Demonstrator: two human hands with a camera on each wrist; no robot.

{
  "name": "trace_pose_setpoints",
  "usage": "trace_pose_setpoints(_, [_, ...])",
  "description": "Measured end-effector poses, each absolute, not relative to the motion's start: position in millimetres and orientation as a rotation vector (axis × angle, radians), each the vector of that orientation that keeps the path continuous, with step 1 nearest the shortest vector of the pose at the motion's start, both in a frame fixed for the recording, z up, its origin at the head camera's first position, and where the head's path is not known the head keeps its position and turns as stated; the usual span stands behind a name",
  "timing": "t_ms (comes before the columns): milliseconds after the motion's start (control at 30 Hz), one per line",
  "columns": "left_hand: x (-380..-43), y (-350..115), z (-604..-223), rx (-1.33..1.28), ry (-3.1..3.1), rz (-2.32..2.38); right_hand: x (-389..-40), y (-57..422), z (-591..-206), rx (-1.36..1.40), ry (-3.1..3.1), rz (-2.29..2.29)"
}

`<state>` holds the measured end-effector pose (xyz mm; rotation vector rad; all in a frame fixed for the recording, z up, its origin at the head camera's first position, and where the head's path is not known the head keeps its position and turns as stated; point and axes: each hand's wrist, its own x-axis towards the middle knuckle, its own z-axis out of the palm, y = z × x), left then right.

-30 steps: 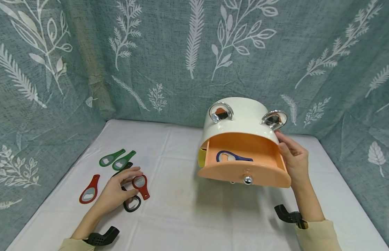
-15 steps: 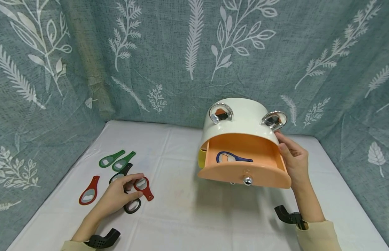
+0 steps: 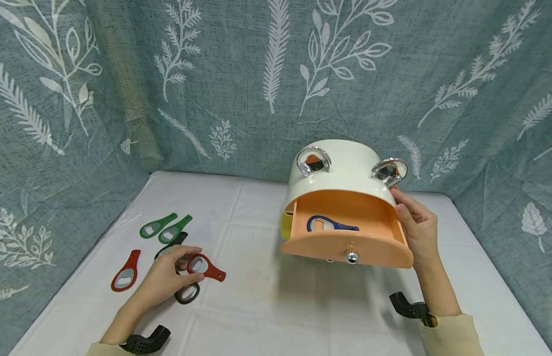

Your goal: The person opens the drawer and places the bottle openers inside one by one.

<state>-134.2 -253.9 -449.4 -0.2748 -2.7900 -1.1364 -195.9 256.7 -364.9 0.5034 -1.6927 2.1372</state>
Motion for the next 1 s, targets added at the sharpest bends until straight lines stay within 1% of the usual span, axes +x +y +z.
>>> trace_pose_setpoints(333, [-133.3,-253.8,-451.2,-0.385,-2.728,-1.011,-196.1,256.4,-364.6,0.490,-1.701,2.125])
trace_pose_setpoints(1000, [-132.3,-255.2,-452.1,-0.376,-2.726,-0.990,-194.2,256.4,-365.1,0.492,-1.715,2.114])
